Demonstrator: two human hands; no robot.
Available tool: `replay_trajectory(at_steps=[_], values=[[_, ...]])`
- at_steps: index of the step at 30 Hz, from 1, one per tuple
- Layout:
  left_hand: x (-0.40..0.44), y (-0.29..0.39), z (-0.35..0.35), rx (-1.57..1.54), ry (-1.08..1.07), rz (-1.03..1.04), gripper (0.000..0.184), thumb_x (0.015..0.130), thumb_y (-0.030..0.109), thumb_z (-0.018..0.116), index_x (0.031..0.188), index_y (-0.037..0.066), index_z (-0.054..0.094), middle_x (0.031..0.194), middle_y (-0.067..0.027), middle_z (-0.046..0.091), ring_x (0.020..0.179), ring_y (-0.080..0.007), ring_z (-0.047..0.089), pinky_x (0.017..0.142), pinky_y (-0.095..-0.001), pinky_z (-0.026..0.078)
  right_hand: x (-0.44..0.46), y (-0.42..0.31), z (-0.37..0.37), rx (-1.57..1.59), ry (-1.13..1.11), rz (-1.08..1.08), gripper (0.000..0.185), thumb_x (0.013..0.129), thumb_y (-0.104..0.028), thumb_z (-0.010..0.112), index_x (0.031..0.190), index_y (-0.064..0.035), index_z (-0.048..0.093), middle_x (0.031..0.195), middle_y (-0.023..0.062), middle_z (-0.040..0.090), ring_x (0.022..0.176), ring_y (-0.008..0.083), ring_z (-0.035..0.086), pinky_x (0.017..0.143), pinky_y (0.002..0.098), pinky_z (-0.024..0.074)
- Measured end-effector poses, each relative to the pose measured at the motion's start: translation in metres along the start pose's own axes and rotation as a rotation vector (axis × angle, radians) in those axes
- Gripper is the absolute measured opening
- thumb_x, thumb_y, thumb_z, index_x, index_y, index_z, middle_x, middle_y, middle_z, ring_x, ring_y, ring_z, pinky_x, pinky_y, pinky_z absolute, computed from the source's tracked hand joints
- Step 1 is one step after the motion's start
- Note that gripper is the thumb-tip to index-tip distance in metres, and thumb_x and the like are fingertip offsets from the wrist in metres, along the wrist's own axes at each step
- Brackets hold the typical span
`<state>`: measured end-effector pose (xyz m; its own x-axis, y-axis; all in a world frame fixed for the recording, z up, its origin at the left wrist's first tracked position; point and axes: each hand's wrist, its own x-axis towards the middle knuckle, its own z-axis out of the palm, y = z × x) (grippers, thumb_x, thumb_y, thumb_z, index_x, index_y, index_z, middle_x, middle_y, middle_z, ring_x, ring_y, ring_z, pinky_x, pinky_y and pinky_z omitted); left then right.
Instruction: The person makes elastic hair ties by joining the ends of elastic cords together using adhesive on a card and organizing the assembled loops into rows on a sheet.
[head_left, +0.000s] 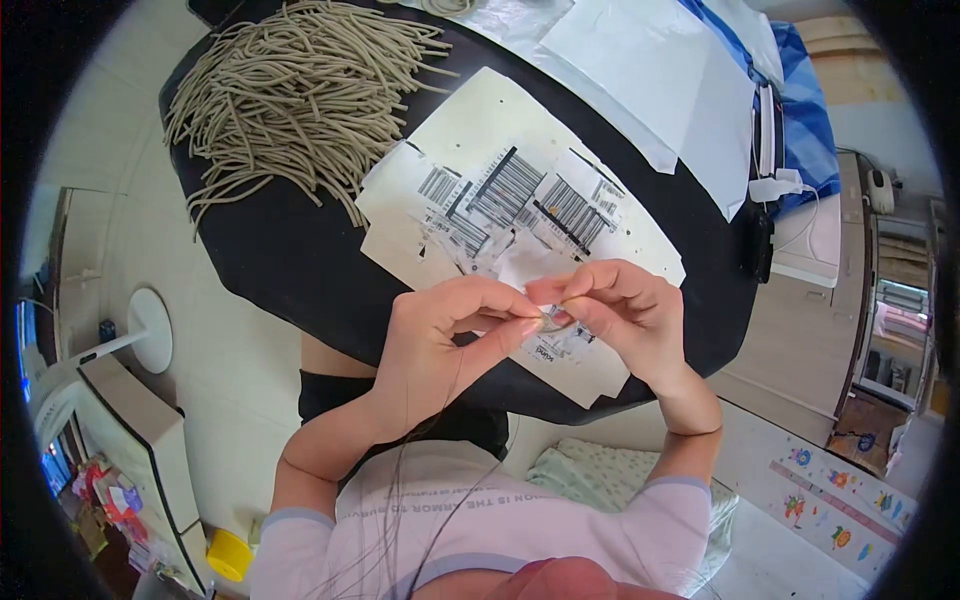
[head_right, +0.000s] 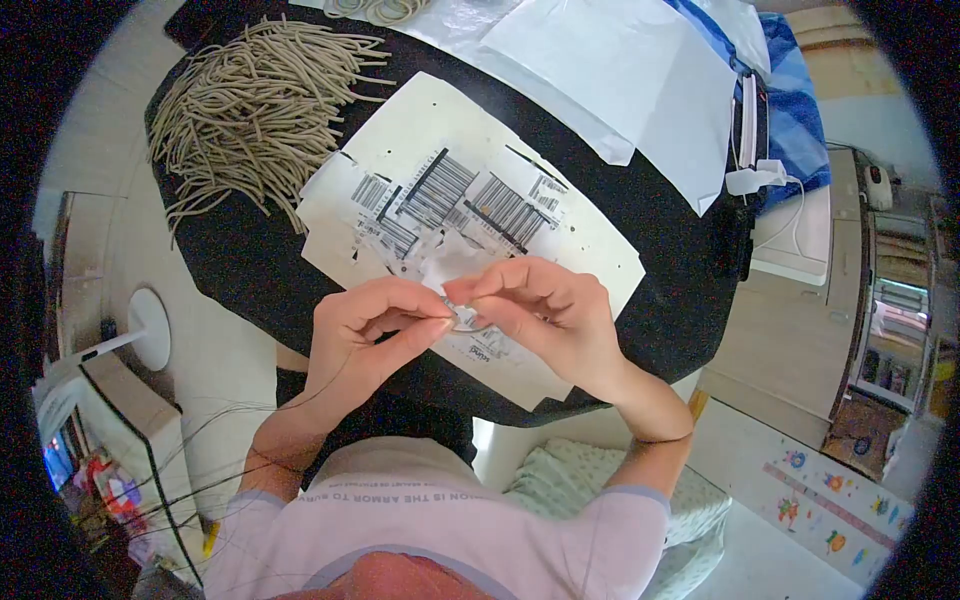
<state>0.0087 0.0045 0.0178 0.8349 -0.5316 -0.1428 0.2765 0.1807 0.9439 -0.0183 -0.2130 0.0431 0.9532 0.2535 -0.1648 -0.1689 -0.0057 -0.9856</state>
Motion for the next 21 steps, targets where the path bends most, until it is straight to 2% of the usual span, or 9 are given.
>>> replay_trajectory(at_steps=[5, 8, 21], values=[[0.0018, -0.0012, 0.0012, -0.048, 0.006, -0.049, 0.011, 0.088, -0.005, 0.066, 0.099, -0.004, 0.066, 0.104, -0.0121, 0.07, 0.092, -0.0111, 0.065, 0.083, -0.0223, 0.052, -0.0037, -0.0007, 0.0021, 0.0, -0.015, 0.021, 0.013, 0.096, 0.002, 0.055, 0.108, 0.0064, 0.059, 0.116, 0.0148, 0.068, 0.098, 0.0115, 0.064, 0.082, 0.0259, 0.0553], [0.0019, -0.006, 0.0008, -0.03, 0.004, -0.01, 0.012, 0.088, -0.005, 0.066, 0.099, -0.004, 0.066, 0.106, -0.0137, 0.07, 0.092, -0.0107, 0.065, 0.082, -0.021, 0.052, -0.0041, 0.0003, 0.0014, -0.021, -0.025, 0.025, 0.013, 0.097, 0.001, 0.055, 0.108, 0.0058, 0.059, 0.115, 0.0146, 0.068, 0.096, 0.0105, 0.064, 0.081, 0.0252, 0.0556], [0.0008, -0.0078, -0.0004, 0.007, 0.024, -0.005, 0.009, 0.086, -0.005, 0.068, 0.096, -0.003, 0.068, 0.1, -0.0089, 0.069, 0.084, -0.0082, 0.064, 0.074, -0.0188, 0.051, -0.0042, 0.0025, 0.0021, -0.035, -0.025, 0.065, 0.014, 0.097, -0.001, 0.056, 0.11, 0.0048, 0.06, 0.115, 0.0142, 0.069, 0.094, 0.0101, 0.064, 0.078, 0.0247, 0.0568]])
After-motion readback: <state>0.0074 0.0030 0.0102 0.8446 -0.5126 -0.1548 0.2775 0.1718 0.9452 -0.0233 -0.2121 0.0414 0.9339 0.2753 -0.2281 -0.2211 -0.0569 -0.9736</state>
